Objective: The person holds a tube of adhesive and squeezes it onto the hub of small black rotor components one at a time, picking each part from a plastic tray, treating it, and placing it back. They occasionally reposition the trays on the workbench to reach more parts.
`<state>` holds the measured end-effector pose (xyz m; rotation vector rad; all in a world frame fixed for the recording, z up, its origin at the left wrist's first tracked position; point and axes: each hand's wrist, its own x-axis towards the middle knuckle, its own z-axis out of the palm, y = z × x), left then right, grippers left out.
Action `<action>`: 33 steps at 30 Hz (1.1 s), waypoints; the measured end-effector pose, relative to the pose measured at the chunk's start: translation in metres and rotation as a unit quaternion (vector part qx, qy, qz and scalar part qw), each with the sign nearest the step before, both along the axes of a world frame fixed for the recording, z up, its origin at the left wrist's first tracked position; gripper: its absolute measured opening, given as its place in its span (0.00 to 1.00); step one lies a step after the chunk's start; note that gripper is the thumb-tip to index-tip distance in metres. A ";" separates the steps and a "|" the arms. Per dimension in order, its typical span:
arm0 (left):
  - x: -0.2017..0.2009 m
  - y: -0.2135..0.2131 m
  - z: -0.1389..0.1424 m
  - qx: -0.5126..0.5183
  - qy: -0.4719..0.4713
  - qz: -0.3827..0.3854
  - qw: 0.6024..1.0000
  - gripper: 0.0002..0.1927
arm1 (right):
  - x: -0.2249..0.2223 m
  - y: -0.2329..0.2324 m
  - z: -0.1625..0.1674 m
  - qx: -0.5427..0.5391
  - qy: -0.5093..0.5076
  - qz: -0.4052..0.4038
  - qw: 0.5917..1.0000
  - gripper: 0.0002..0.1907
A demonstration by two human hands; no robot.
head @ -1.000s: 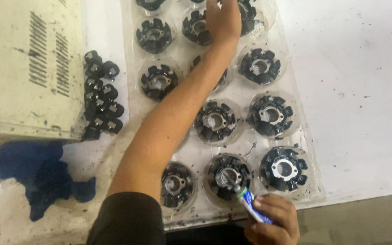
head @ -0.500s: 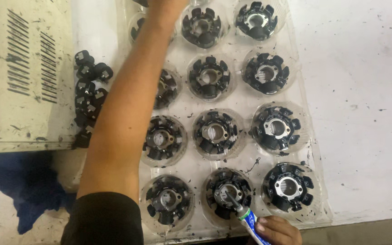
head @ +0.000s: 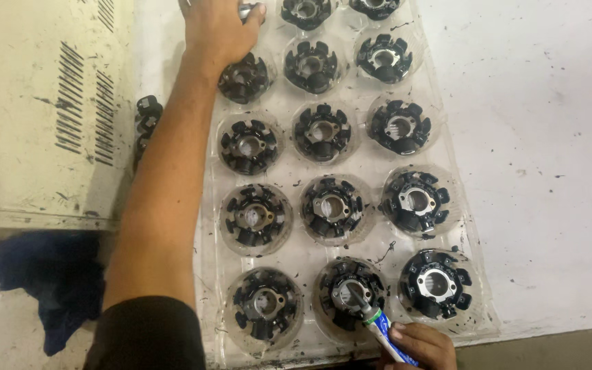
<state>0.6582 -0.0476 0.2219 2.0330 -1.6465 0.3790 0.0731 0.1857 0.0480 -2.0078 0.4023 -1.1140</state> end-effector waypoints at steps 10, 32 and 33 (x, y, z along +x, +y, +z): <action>-0.143 0.196 0.039 0.036 0.753 -0.344 0.560 0.29 | 0.044 0.011 0.056 -0.050 -0.055 -0.083 0.994 0.09; -0.294 0.345 0.023 -0.254 0.697 -0.226 0.631 0.31 | 0.073 0.061 0.135 -0.019 0.037 -0.169 0.985 0.23; -0.293 0.344 0.023 -0.256 0.688 -0.224 0.641 0.31 | 0.075 0.065 0.136 -0.019 0.031 -0.175 0.984 0.23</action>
